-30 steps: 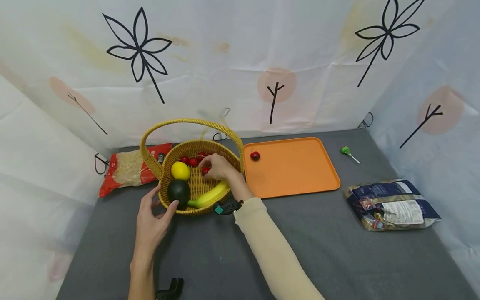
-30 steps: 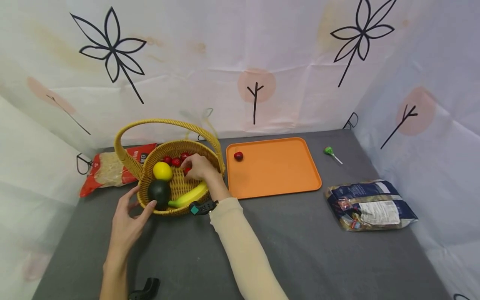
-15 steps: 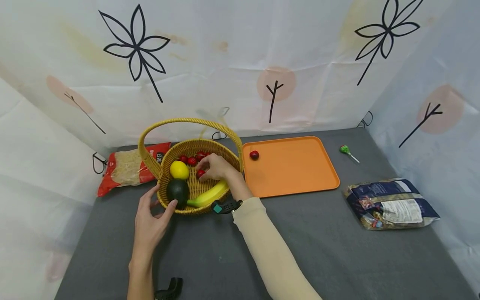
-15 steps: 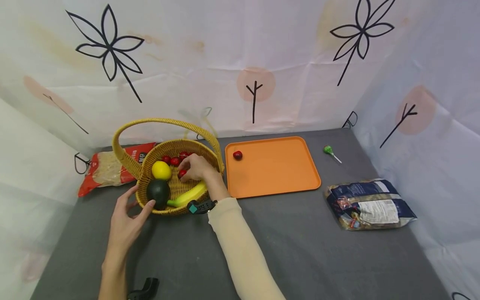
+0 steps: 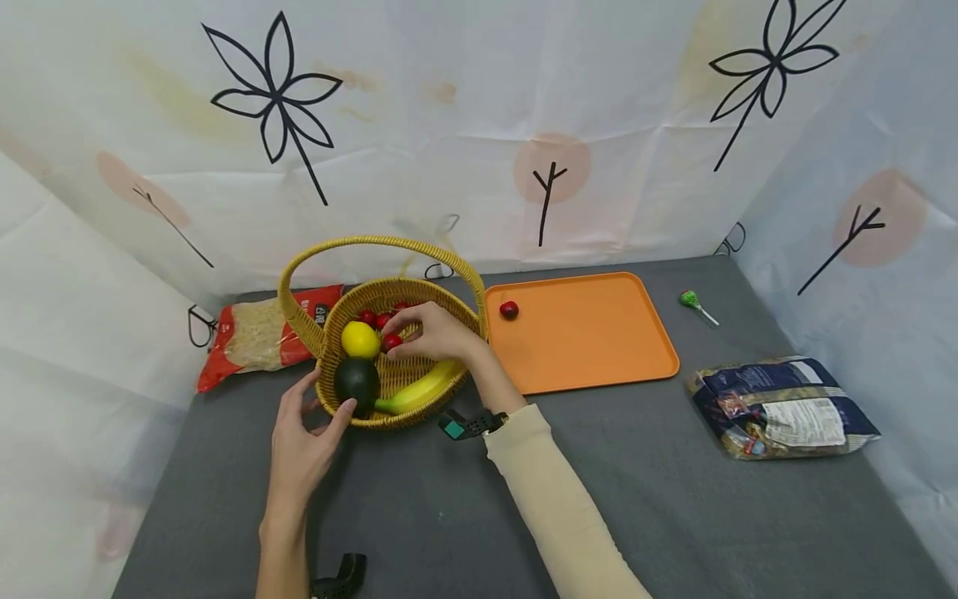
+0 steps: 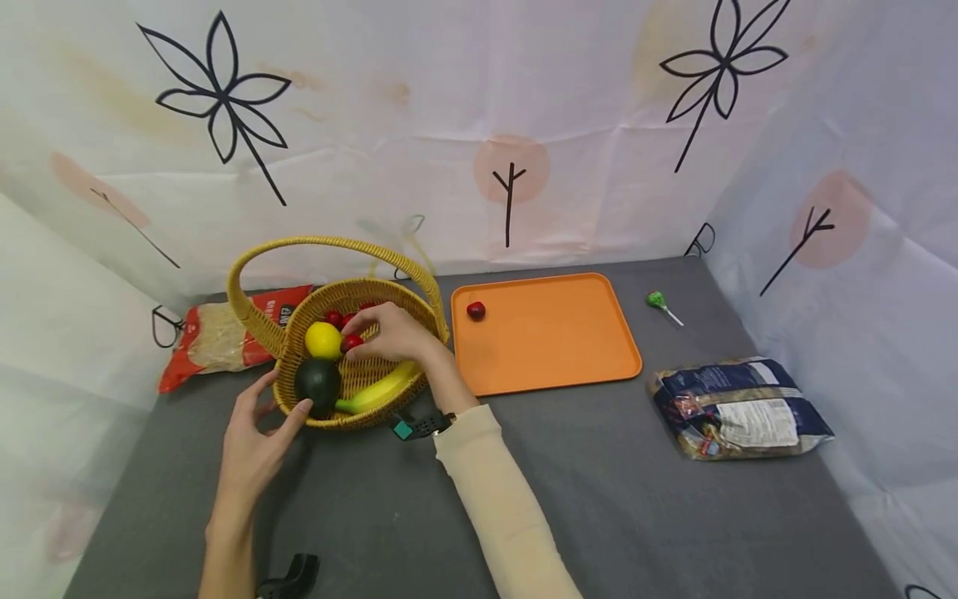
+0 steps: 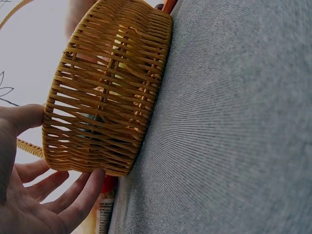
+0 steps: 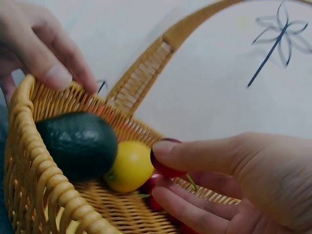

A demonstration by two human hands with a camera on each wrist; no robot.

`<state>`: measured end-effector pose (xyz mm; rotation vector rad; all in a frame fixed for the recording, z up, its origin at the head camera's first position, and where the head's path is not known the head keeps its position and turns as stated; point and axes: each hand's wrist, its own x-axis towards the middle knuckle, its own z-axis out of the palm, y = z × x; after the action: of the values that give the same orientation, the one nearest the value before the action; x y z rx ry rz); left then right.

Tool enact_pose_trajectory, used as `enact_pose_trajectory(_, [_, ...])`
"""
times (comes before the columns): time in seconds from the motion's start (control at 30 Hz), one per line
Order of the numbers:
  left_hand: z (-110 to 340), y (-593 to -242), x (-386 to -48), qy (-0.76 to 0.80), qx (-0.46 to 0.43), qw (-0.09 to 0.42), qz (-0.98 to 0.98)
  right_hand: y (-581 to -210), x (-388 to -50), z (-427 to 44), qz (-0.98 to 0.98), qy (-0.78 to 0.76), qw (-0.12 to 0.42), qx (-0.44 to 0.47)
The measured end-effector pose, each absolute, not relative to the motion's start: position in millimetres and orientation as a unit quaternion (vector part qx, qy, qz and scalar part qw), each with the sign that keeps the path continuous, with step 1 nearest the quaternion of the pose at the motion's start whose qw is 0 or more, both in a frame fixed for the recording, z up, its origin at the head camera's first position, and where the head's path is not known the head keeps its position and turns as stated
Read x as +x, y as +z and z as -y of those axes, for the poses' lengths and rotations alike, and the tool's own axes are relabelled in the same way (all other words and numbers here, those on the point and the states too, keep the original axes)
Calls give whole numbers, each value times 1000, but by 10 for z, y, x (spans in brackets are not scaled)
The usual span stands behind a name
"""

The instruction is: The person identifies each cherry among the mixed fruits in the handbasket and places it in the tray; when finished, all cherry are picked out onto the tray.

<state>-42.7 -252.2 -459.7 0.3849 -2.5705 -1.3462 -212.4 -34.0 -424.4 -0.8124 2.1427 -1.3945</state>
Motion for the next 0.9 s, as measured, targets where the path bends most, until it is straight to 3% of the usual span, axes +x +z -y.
enact_pose_trajectory(0.63, [2529, -4605, -409, -465, 128, 108, 869, -3627, -1577, -551, -716, -535, 172, -415])
enact_pose_trajectory(0.9, [2523, -4593, -417, -458, 129, 105, 873, -3474, -1521, -1088, -721, -558, 81, -401])
